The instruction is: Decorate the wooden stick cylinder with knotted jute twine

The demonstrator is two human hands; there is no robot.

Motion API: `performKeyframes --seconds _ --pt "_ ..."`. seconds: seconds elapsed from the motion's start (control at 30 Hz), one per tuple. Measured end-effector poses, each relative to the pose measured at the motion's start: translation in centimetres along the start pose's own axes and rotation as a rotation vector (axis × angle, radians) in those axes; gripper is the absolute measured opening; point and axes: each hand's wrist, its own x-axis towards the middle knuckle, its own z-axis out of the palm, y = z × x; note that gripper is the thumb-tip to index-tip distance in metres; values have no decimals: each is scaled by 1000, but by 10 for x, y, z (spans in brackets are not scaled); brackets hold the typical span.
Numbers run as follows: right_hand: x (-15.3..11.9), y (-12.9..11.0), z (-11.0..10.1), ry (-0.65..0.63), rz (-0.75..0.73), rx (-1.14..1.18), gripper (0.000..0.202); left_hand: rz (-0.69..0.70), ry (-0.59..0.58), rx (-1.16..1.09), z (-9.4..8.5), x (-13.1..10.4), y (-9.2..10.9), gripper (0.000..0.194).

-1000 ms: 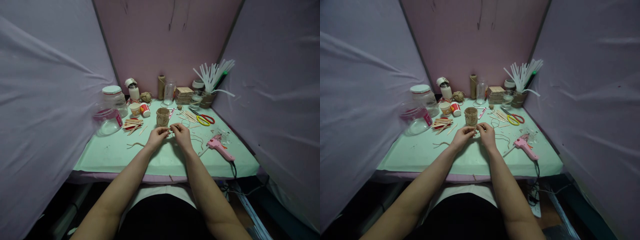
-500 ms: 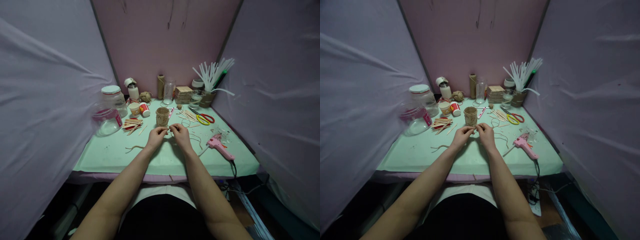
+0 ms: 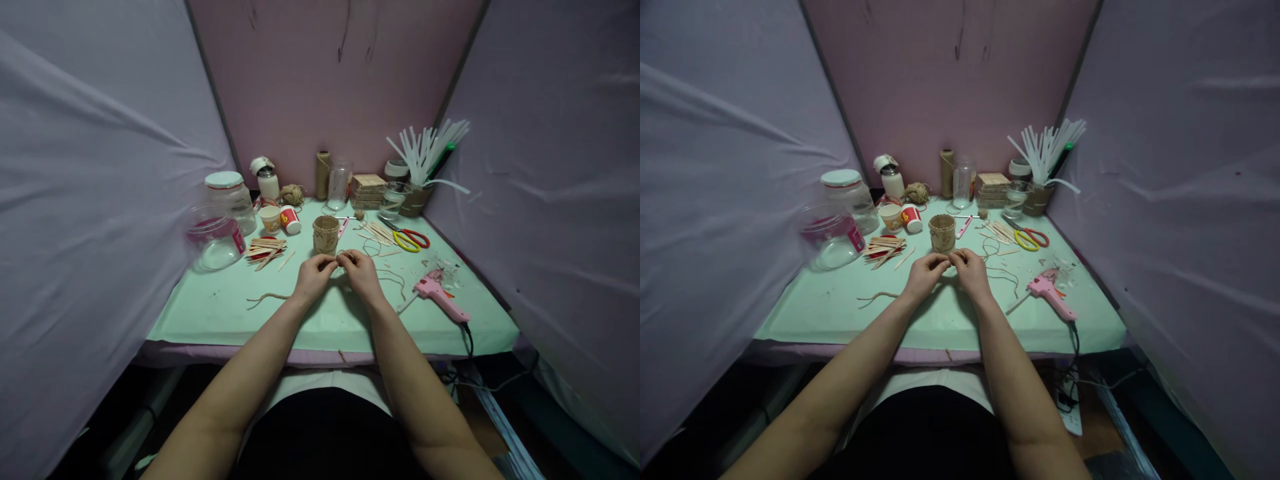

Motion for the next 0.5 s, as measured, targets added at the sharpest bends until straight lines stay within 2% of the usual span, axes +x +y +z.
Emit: performKeyframes --seconds 0.1,0.3,0.5 --pt "0 -1 0 0 5 15 24 -4 13 8 -1 0 1 19" --pt "0 -1 -2 122 45 -14 27 -20 31 4 -1 -1 3 19" --pt "0 -1 -3 98 4 17 32 -63 15 -72 -1 1 2 23"
